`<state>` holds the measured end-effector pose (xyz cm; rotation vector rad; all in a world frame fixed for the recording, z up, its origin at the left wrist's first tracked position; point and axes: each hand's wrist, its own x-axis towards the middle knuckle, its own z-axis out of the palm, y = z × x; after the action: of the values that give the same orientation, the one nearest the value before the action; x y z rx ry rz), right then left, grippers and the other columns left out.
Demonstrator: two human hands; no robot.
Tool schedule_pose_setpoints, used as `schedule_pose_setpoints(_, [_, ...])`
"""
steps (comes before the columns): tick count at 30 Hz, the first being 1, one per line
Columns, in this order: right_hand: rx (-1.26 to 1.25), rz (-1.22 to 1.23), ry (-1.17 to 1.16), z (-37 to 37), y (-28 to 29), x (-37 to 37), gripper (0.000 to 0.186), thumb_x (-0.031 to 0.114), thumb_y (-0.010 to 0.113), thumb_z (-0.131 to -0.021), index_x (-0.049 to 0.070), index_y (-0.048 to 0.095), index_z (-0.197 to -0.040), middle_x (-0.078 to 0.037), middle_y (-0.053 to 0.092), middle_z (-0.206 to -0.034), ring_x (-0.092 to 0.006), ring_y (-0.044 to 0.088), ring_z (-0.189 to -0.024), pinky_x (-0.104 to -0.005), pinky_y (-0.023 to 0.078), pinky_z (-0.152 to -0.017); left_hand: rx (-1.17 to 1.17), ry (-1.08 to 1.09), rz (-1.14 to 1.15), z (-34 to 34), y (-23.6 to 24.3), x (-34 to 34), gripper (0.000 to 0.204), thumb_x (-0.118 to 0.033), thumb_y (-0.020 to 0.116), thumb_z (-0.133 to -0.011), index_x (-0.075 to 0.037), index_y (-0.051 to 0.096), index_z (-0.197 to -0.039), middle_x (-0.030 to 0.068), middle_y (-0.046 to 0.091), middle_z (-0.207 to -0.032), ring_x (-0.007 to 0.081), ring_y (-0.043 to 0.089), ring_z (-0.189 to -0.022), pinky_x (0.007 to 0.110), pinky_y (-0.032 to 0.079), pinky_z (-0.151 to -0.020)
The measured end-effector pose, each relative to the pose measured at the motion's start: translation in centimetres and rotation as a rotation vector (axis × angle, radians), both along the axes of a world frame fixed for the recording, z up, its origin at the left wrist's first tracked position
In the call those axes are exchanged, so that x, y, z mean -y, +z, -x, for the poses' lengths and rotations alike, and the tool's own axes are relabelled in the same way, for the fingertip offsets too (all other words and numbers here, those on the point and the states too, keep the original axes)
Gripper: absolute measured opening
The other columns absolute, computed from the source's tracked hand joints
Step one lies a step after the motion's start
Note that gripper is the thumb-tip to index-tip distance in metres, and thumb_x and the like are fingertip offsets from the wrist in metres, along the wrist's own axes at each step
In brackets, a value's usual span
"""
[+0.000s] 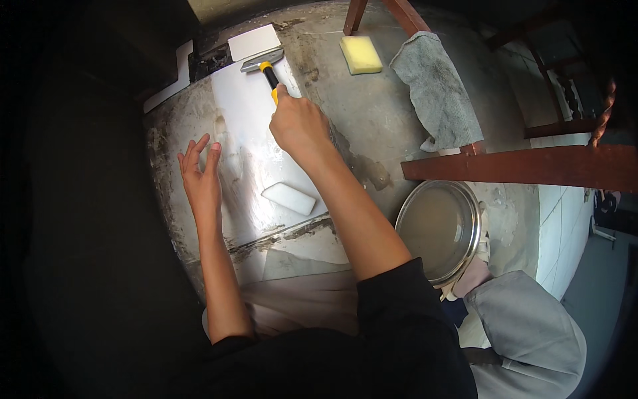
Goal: The person scrapes grout from floor tiles, then cleans the area with a wet sponge and applies a new sealant or grout mixture to the gaps between tiles.
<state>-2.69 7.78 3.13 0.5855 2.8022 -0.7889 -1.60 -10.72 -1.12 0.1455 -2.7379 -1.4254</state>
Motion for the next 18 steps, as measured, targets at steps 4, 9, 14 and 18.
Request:
schedule_pose_setpoints(4, [0.06,0.007,0.018,-0.4,0.2,0.2,0.058,0.018,0.056,-0.088,0.008,0.038,-0.142,-0.025,0.064,-0.107,-0.0404,0.06,-0.103,-0.0464,0.046,-0.091,0.003,0.003,0.007,0.1,0.3,0.2,0.04,-0.036,0.065,-0.088,-0.015,0.064,-0.121,0.0174,0.04,-0.146,0.0359,0.016,-0.144,0.046,0.017,-0.114])
schedule_pose_setpoints(9, [0.038,-0.009,0.004,0.1,0.1,-0.1,0.058,0.018,0.056,-0.088,0.009,0.038,-0.143,-0.025,0.064,-0.106,-0.0405,0.06,-0.102,-0.0464,0.046,-0.091,-0.01,-0.008,-0.002,0.1,0.0,0.0,0.039,-0.035,0.065,-0.088,-0.015,0.064,-0.121,0.018,0.04,-0.145,0.0365,0.016,-0.143,0.046,0.017,-0.114])
schedule_pose_setpoints(14, [0.03,-0.013,0.017,0.0,-0.5,0.1,0.059,0.017,0.056,-0.088,0.009,0.037,-0.143,-0.025,0.064,-0.105,-0.0403,0.061,-0.101,-0.0466,0.047,-0.09,-0.015,-0.002,0.004,0.2,-0.2,0.1,0.04,-0.035,0.065,-0.088,-0.014,0.064,-0.121,0.0184,0.041,-0.144,0.0366,0.016,-0.143,0.046,0.018,-0.114])
schedule_pose_setpoints(18, [0.023,-0.03,0.006,-0.1,-0.2,0.6,0.059,0.017,0.056,-0.088,0.009,0.037,-0.143,-0.024,0.065,-0.104,-0.0404,0.061,-0.1,-0.047,0.047,-0.09,-0.031,0.001,-0.007,0.3,0.0,0.1,0.04,-0.035,0.065,-0.087,-0.014,0.064,-0.121,0.0185,0.041,-0.144,0.0366,0.017,-0.143,0.046,0.018,-0.114])
